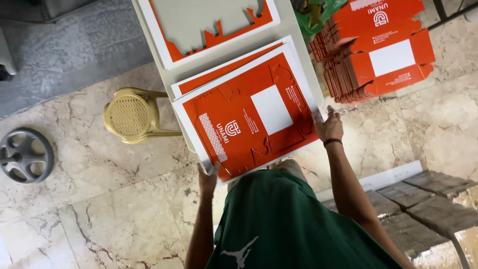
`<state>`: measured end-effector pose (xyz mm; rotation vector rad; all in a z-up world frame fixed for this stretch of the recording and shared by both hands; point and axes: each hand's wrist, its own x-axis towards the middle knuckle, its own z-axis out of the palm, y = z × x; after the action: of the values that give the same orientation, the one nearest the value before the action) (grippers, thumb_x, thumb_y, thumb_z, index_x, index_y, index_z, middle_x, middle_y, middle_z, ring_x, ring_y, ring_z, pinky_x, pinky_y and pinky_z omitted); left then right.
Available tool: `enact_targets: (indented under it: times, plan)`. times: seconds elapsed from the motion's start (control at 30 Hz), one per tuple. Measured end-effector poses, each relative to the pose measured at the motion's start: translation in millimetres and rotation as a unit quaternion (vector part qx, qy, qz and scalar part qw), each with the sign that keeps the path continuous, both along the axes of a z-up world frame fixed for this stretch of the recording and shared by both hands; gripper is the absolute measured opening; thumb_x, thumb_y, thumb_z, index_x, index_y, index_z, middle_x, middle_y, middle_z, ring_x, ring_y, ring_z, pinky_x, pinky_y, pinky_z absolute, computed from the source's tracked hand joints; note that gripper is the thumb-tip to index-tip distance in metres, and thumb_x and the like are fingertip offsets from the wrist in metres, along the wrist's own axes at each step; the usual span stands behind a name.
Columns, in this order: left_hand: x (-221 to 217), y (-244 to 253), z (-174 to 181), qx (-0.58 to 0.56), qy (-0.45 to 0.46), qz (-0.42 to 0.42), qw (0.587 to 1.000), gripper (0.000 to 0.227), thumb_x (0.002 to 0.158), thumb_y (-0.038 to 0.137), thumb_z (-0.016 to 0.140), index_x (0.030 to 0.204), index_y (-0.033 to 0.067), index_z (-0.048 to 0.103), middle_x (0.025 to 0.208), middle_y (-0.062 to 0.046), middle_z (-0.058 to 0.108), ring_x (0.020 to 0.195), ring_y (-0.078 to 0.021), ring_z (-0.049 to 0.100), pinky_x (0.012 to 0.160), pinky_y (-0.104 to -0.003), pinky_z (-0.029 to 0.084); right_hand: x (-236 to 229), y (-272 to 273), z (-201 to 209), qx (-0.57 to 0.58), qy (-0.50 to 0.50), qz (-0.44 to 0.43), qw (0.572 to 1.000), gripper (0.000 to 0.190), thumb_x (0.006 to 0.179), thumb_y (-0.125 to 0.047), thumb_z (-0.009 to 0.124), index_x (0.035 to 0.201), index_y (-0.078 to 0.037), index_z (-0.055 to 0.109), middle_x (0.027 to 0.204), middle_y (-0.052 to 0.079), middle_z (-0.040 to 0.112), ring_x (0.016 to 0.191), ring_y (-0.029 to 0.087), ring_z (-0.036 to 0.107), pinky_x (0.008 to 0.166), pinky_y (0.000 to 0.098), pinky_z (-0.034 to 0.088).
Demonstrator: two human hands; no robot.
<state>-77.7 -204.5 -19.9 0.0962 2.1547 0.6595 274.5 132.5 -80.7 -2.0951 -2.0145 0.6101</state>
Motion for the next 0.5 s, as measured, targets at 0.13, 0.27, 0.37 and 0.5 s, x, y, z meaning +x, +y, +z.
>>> enact_targets:
  times: [0.13,0.27,0.37,0.5]
  plan:
    - [21.3,9.7,-6.9,-0.044,0.031,0.008,0.999,0.113,0.084,0.067,0.074,0.163,0.0078,0.018,0.147,-0.027,0.052,0.138,-0.0432,0.050,0.115,-0.055,0.041,-5.9,14.0,-12.3,-0.148,-0.072,0.094,0.982,0.073,0.093,-0.065,0.054,0.132,-0.004,0.062,0.113,0.025,0.068,0.108,0.047,0.068,0.093,0.0568,0.057]
    - [16.8,12.6,21.0,-0.119,0.086,-0.034,0.989,0.103,0.083,0.067,0.071,0.164,0.0209,0.027,0.166,-0.015,0.031,0.145,-0.0392,0.043,0.112,-0.054,0.043,-14.1,4.7,30.5,-0.190,-0.074,0.097,0.974,0.072,0.088,-0.055,0.059,0.133,0.002,0.063,0.118,0.029,0.067,0.114,0.049,0.066,0.098,0.0578,0.054]
    - [9.3,19.9,25.1,-0.143,0.087,-0.042,0.985,0.095,0.086,0.069,0.064,0.163,0.0228,0.032,0.163,-0.018,0.036,0.142,-0.0408,0.047,0.109,-0.054,0.044,-24.2,12.8,45.4,-0.190,-0.084,0.088,0.974,0.084,0.088,-0.071,0.055,0.126,0.003,0.067,0.118,0.030,0.067,0.113,0.050,0.066,0.096,0.0582,0.053]
    - [15.9,36.5,55.0,-0.164,0.094,0.016,0.982,0.087,0.085,0.070,0.061,0.159,0.0286,0.038,0.154,-0.012,0.048,0.133,-0.0357,0.057,0.104,-0.050,0.049,-22.5,20.0,51.4,-0.194,-0.117,0.128,0.965,0.085,0.096,-0.076,0.042,0.122,0.001,0.068,0.116,0.025,0.068,0.111,0.046,0.068,0.096,0.0547,0.054]
